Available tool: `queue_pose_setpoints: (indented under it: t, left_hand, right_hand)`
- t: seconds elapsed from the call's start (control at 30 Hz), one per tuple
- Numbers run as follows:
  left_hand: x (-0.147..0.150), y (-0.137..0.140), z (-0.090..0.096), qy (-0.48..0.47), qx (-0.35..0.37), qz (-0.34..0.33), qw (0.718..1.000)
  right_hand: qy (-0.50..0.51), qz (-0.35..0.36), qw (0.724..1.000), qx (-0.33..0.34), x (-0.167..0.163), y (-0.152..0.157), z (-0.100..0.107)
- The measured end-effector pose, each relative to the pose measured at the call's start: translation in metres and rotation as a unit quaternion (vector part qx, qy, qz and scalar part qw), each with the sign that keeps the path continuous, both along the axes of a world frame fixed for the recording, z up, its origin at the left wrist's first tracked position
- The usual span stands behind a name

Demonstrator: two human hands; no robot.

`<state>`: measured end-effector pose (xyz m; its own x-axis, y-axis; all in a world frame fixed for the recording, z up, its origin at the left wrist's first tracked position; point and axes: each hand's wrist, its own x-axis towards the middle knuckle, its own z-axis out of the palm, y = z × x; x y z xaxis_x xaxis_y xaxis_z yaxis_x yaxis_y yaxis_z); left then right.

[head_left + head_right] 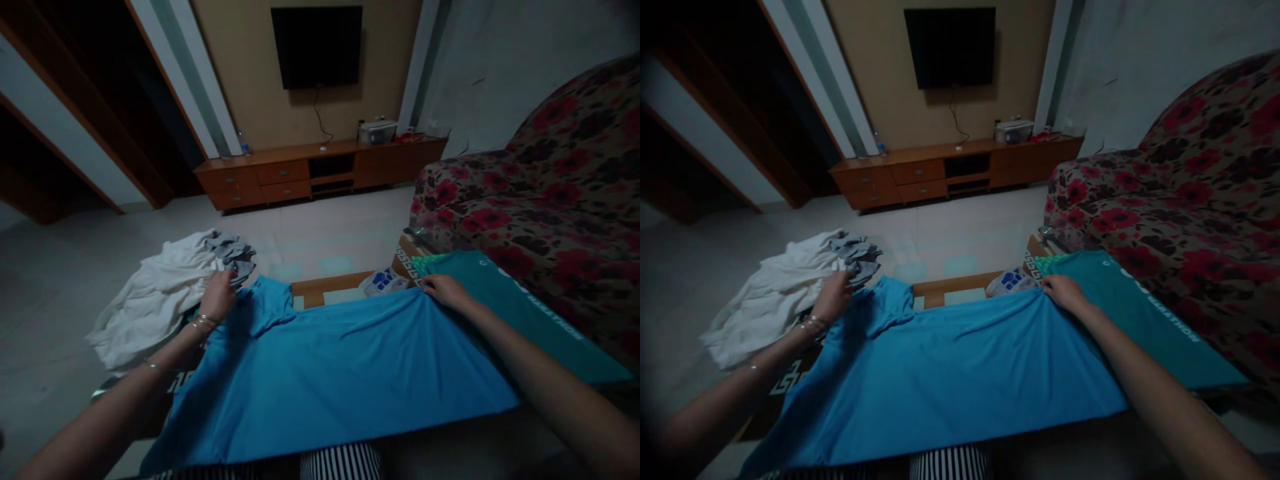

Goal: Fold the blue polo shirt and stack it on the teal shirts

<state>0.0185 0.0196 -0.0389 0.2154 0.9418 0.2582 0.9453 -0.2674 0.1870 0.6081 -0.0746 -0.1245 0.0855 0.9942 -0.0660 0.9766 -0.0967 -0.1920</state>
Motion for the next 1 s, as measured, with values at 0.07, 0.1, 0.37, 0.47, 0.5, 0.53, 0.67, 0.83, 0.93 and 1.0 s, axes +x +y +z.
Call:
queue_pose_setpoints:
  t: [0.07,0.1,0.37,0.47,0.5,0.53,0.67,0.83,0.93,1.0]
  left_hand:
    - [0.021,-0.012,-0.007,0.024,-0.019,-0.126,0.992]
    - [0.033,-0.02,-0.009,0.041,-0.042,-0.194,0.979]
    - [0.069,-0.057,-0.028,0.188,-0.092,-0.282,0.936]
    - [0.062,-0.052,-0.032,0.199,-0.123,-0.265,0.936]
    - [0.059,-0.051,-0.032,0.194,-0.136,-0.268,0.934]
    - [0.057,-0.05,-0.031,0.187,-0.146,-0.277,0.931]
    - [0.058,-0.046,-0.025,0.15,-0.129,-0.342,0.919]
    - [0.071,-0.033,-0.03,0.096,-0.124,-0.453,0.878]
    - [0.068,-0.035,-0.031,0.098,-0.156,-0.454,0.872]
    - [0.06,-0.045,-0.03,0.108,-0.172,-0.438,0.876]
  right_hand:
    - [-0.017,0.014,1.0,-0.003,0.003,0.0,-0.006]
    - [-0.019,0.021,1.0,0.0,0.004,0.0,-0.008]
    - [-0.037,0.027,0.999,0.01,0.006,-0.003,-0.013]
    - [-0.034,0.031,0.999,0.009,0.005,-0.004,-0.011]
    - [-0.03,0.033,0.999,0.012,0.005,-0.005,-0.011]
    - [-0.028,0.034,0.999,0.016,0.005,-0.007,-0.009]
    - [-0.029,0.032,0.999,0.029,0.002,-0.018,-0.002]
    - [-0.034,0.041,0.998,0.033,-0.008,-0.02,0.008]
    - [-0.037,0.068,0.996,0.041,-0.011,-0.017,0.009]
    - [-0.033,0.085,0.995,0.039,-0.01,-0.016,0.006]
